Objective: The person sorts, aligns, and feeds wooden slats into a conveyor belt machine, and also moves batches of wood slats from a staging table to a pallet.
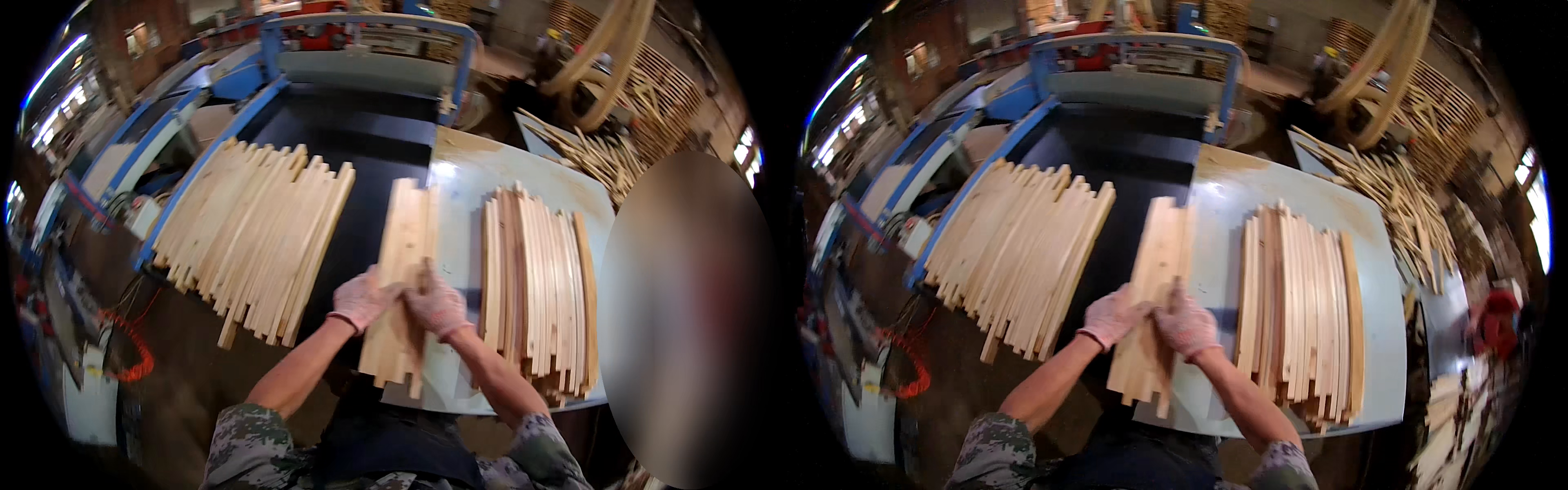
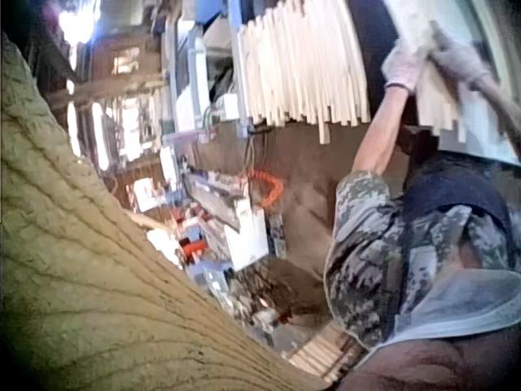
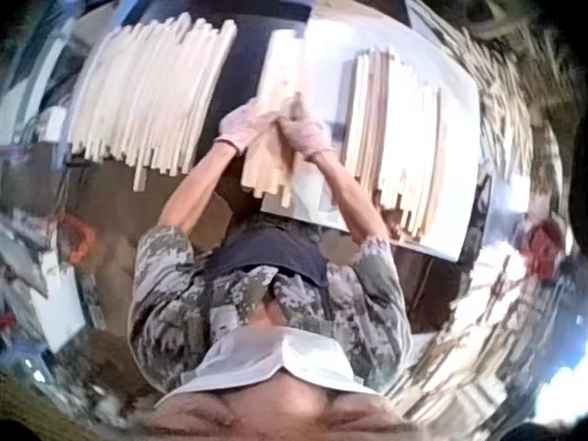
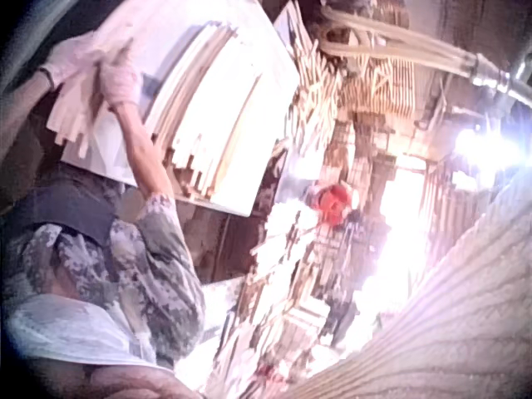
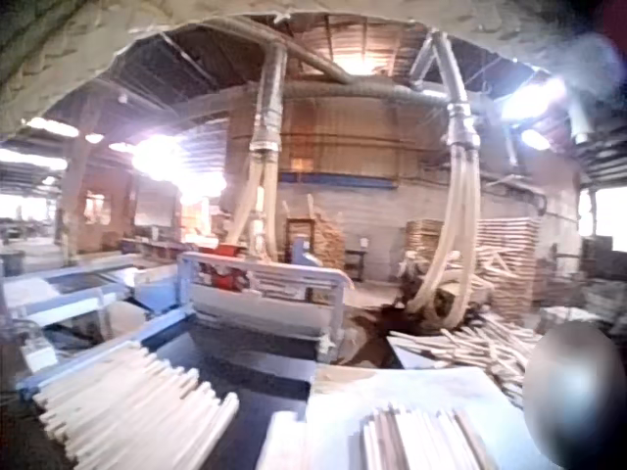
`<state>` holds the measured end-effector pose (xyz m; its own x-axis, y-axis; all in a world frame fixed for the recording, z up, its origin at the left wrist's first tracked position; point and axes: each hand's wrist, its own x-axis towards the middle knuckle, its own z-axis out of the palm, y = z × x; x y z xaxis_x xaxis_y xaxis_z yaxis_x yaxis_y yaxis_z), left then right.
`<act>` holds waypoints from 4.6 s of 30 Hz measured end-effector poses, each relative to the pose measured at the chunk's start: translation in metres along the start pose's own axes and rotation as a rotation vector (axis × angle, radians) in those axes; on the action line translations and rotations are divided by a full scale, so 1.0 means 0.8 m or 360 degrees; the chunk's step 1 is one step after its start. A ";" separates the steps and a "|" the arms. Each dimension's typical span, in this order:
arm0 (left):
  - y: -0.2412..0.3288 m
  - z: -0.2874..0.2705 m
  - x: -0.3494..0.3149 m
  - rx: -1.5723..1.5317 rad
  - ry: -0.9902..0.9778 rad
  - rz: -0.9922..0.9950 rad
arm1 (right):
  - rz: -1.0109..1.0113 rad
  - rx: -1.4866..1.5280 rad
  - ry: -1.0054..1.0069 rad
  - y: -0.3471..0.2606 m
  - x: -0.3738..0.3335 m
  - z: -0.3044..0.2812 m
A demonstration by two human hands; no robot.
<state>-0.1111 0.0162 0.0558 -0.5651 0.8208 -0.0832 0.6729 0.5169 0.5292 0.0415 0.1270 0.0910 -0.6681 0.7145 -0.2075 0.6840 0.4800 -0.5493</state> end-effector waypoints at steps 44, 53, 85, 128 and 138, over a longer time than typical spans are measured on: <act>0.277 0.191 0.000 -0.0033 -0.0150 0.0513 | 0.0899 -0.0128 0.0831 0.370 -0.184 -0.220; 0.280 0.179 -0.006 -0.0535 -0.0194 0.0589 | 0.0707 -0.0248 0.1003 0.356 -0.177 -0.240; 0.263 0.164 -0.007 -0.0363 -0.0766 0.0365 | 0.0639 -0.0027 0.1238 0.302 -0.326 -0.031; 0.041 -0.048 -0.011 0.0445 -0.0360 -0.0066 | 0.0187 0.0163 0.0315 0.042 0.034 0.044; -0.045 0.015 -0.005 0.0500 0.0210 0.0599 | 0.0252 0.0032 0.0166 0.002 0.046 0.011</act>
<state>-0.1270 -0.0030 0.0270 -0.2975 0.9370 0.1829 0.9412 0.2558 0.2207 0.0157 0.1494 0.0749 -0.5181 0.8296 -0.2083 0.7715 0.3481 -0.5325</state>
